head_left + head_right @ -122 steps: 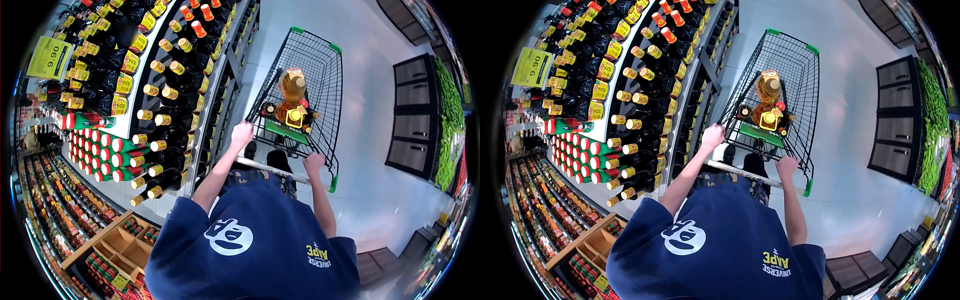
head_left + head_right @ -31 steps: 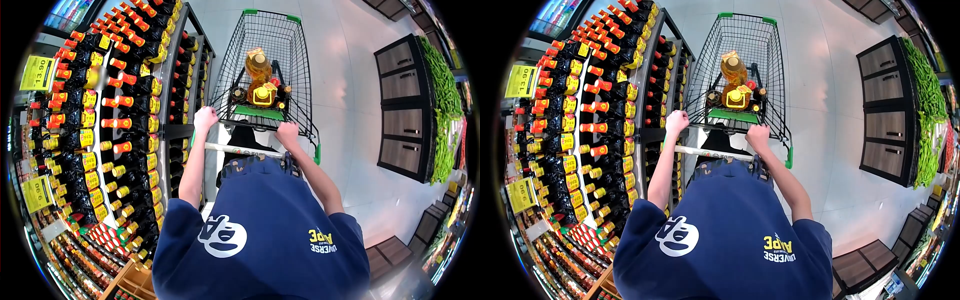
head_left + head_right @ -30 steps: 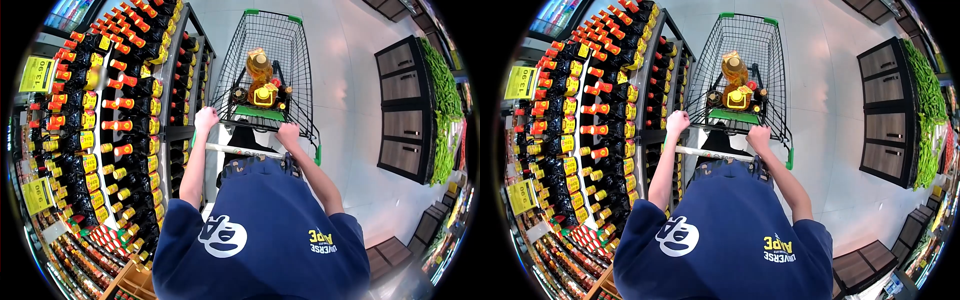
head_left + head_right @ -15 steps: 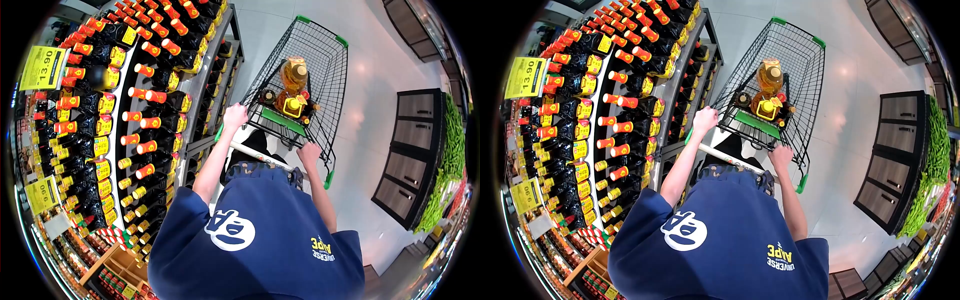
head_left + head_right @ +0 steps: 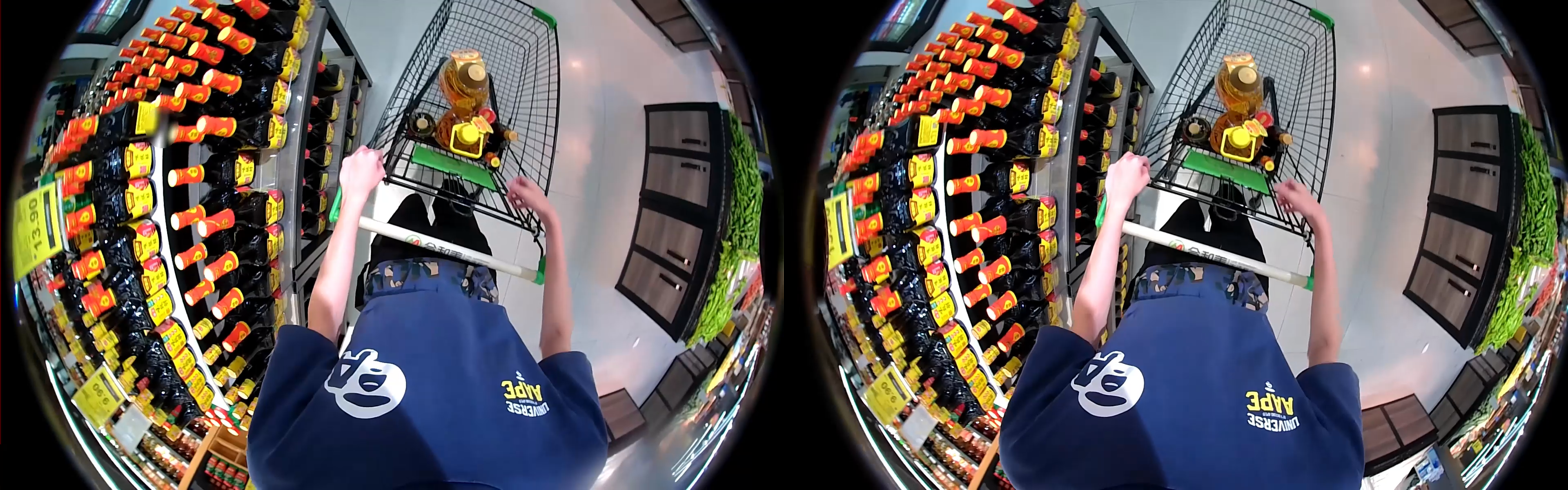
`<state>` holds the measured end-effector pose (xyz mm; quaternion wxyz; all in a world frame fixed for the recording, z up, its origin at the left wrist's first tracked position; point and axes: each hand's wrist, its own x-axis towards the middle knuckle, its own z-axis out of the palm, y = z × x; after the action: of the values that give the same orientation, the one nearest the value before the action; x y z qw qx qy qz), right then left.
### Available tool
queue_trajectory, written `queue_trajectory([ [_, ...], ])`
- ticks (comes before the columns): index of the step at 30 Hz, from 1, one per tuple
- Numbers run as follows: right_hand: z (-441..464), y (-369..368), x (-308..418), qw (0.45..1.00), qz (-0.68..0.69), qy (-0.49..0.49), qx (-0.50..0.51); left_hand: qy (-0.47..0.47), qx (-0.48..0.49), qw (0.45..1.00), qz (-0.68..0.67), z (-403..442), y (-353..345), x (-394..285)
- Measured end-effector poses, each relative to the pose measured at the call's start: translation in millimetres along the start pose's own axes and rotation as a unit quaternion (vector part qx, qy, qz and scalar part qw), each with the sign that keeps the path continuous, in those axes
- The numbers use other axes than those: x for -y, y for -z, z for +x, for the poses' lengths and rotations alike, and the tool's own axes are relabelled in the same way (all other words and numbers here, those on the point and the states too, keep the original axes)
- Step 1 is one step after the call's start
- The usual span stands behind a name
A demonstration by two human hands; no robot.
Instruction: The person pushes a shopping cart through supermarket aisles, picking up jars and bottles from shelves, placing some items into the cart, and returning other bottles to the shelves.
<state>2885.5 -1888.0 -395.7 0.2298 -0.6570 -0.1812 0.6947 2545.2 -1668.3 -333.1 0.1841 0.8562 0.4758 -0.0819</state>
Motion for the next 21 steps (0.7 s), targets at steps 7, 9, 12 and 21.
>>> queue_trajectory([
  [7, 112.6, 25.7, -12.0, 0.992, 0.055, -0.051, -0.105, 0.001, 0.003, 1.000, 0.020, 30.8, 6.2, -14.0],
  [9, 146.5, 26.6, -30.4, 0.988, 0.038, -0.071, -0.134, -0.008, -0.016, 1.000, -0.002, 35.3, 2.5, -15.6],
  [12, 184.2, 22.6, -42.7, 0.977, 0.028, -0.112, -0.179, 0.030, -0.001, 0.999, 0.039, 45.0, 1.2, -26.4],
  [21, 231.2, 14.6, -64.4, 0.950, -0.069, -0.184, -0.244, 0.051, -0.025, 0.998, 0.025, 63.5, -1.7, -41.4],
])
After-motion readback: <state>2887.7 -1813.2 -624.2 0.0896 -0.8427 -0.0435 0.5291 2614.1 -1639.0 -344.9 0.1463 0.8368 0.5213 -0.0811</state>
